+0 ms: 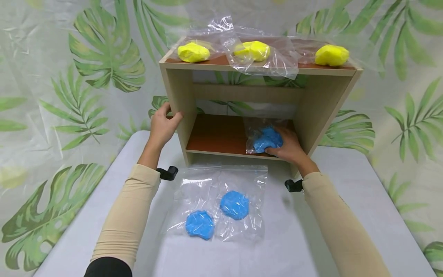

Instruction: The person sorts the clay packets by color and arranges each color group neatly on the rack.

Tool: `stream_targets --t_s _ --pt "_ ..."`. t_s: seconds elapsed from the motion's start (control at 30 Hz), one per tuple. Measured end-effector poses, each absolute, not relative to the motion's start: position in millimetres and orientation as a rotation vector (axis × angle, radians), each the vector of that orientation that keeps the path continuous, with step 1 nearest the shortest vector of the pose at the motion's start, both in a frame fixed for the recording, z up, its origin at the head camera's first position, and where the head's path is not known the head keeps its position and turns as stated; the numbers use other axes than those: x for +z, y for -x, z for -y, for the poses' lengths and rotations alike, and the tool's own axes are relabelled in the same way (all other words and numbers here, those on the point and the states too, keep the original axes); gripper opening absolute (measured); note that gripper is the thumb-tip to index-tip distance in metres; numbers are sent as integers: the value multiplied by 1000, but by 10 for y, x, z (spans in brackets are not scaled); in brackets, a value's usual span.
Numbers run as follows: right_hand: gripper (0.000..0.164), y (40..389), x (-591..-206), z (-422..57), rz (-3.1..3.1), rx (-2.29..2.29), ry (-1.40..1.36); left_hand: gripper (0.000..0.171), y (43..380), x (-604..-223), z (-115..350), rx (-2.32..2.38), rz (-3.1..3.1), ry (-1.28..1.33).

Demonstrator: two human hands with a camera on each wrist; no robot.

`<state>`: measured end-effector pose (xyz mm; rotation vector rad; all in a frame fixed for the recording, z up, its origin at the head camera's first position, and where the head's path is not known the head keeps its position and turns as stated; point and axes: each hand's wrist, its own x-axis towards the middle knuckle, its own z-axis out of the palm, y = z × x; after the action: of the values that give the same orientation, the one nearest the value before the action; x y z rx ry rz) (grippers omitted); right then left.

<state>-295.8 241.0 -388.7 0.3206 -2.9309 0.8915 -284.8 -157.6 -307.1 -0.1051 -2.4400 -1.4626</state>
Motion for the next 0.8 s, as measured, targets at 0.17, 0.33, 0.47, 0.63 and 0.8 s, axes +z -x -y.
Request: stream_targets --t_s 0.17,0.33,0.47,0.63,0.8 --pt "92 2972 -3892 -2411 3002 757 -305 46 2845 -3066 1576 -1454 2447 96" --pt "95 2993 -3878 -2435 3027 729 -285 47 2844 -3062 1574 -1454 2453 92" --pt "98 3003 -3868 -2445 3038 751 -284 47 2848 -3069 1582 -1457 2451 93" --pt "104 2987 -3865 -2468 3011 802 -305 46 2865 -3077 1583 -1459 2447 105" --pt "98 2911 -3786 -2452 2941 825 -370 45 2867 -3072 1584 -1467 2445 106"
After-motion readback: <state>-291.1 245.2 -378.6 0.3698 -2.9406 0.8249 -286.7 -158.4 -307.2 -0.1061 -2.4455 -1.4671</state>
